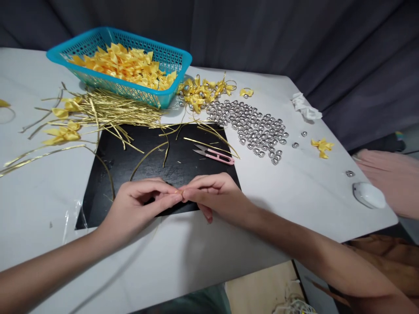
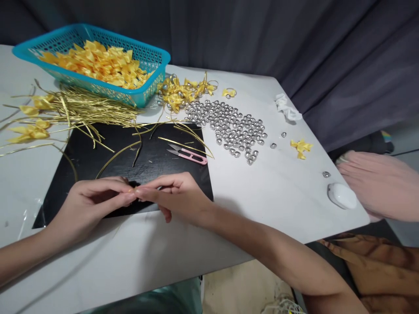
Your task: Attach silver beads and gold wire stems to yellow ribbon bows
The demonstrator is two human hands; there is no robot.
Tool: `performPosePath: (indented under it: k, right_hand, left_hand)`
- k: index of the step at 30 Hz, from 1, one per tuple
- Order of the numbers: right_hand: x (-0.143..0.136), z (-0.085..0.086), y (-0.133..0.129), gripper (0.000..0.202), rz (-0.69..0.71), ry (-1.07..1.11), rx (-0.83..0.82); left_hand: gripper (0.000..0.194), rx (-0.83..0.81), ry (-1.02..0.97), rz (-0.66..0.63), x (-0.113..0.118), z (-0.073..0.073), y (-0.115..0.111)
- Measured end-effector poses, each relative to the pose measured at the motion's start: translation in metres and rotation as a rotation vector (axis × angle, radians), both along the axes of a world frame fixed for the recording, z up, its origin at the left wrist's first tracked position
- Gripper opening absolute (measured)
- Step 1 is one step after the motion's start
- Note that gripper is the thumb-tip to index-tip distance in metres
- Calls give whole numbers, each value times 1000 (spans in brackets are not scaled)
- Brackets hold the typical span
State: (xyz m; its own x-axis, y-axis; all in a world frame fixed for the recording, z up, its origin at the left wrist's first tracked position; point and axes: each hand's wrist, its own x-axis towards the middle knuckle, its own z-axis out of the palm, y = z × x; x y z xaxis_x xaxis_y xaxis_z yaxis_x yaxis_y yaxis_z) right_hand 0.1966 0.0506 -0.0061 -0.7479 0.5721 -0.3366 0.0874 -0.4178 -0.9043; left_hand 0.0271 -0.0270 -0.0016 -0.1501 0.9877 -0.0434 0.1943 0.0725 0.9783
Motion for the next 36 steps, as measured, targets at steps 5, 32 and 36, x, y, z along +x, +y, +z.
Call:
performPosePath:
  k: [5,32,36]
  right_hand:
    - [-4,1,-9,25,-144,28,-129]
    - [-7,-12,-14,13,-95,41,319]
    - [-8,-13,-13,16,-147,15,364]
  left_hand:
    - [9,-74,-8,82,3,1,-1]
    - [8,-114,-47,110,2,-3,-2]
    - [16,-117,-3,152,4,-3,-2]
